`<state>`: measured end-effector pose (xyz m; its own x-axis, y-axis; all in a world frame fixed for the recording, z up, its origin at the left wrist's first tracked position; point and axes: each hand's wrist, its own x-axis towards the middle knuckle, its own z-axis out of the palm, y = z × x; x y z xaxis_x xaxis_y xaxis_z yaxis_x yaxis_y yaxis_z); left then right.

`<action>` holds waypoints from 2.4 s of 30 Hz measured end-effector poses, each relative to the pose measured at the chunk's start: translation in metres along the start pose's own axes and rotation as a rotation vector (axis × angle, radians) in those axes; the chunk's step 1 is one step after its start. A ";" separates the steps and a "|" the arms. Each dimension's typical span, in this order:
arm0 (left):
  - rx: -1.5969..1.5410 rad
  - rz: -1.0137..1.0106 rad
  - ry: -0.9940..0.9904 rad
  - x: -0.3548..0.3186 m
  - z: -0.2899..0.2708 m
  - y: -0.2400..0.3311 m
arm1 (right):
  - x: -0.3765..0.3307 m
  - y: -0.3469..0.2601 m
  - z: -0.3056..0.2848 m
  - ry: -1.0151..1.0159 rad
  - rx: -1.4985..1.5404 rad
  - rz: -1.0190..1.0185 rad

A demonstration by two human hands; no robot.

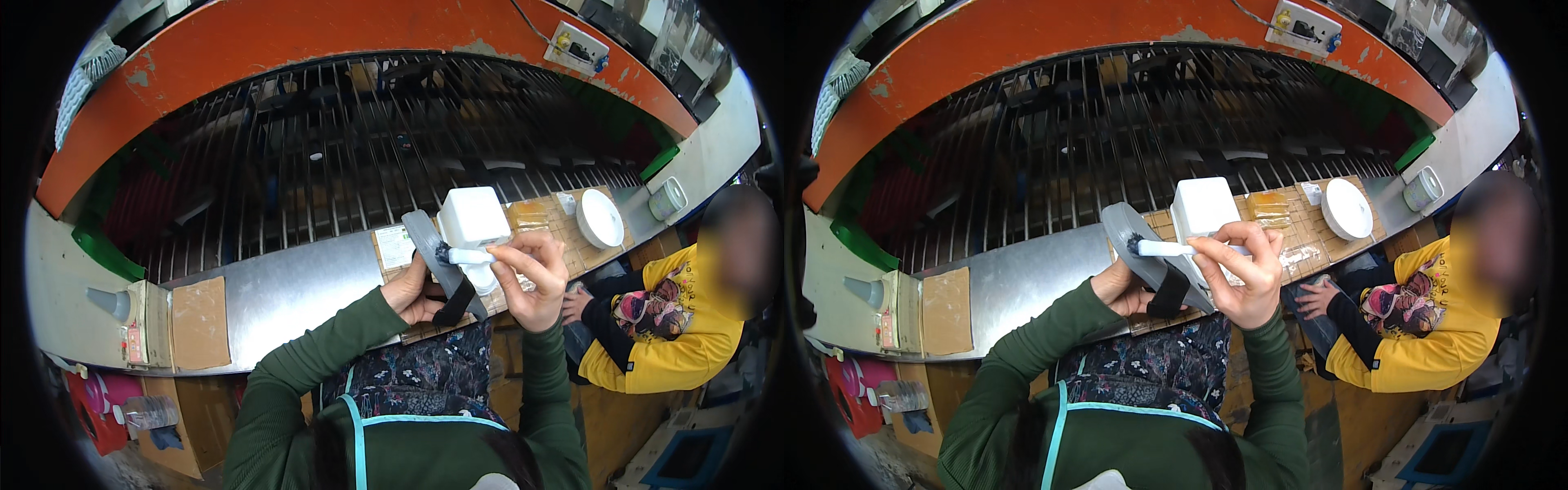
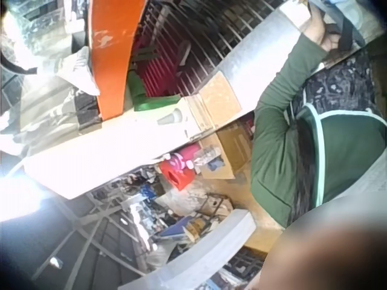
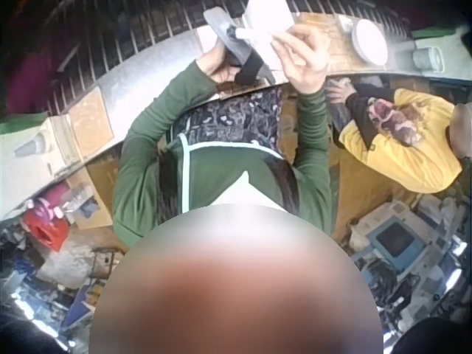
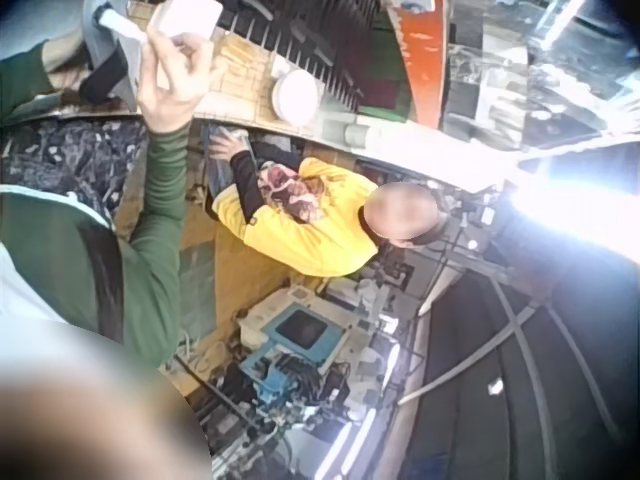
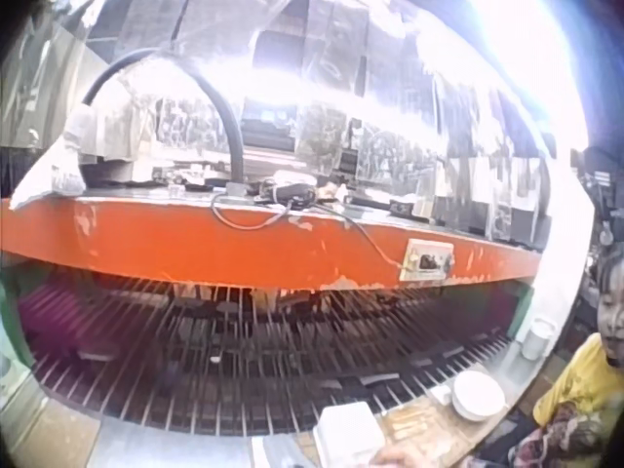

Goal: The person paints a pair of grey slippers with white paint using a small brush. They repeatedly dip the brush into a white paint container and apply paint to the slipper's surface, rotating the slipper to cover different areas.

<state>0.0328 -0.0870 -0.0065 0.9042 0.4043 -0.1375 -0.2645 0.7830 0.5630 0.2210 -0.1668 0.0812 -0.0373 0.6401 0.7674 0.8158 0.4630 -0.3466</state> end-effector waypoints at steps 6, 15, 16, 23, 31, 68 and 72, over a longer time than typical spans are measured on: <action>-0.061 -0.139 -0.070 -0.007 0.006 -0.005 | -0.003 0.001 -0.005 -0.071 -0.041 -0.022; -0.081 -0.281 -0.091 -0.006 0.018 -0.015 | -0.011 0.010 -0.004 -0.078 -0.052 -0.010; -0.084 -0.312 -0.093 -0.007 0.018 -0.014 | -0.012 0.011 -0.004 -0.083 -0.055 -0.011; -0.074 -0.366 -0.063 -0.004 0.025 -0.017 | -0.017 0.019 -0.009 -0.116 -0.069 -0.023; -0.092 -0.419 -0.095 -0.002 0.026 -0.018 | -0.016 0.023 -0.013 -0.094 -0.026 0.074; -0.110 -0.445 -0.033 0.006 0.022 -0.018 | -0.039 0.034 -0.012 -0.169 -0.091 0.036; -0.108 -0.443 -0.001 0.006 0.022 -0.020 | -0.042 0.035 -0.012 -0.141 -0.112 0.012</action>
<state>0.0506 -0.1108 -0.0007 0.9385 0.0187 -0.3448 0.1145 0.9252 0.3618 0.2578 -0.1850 0.0430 -0.1011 0.7288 0.6772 0.8756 0.3884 -0.2872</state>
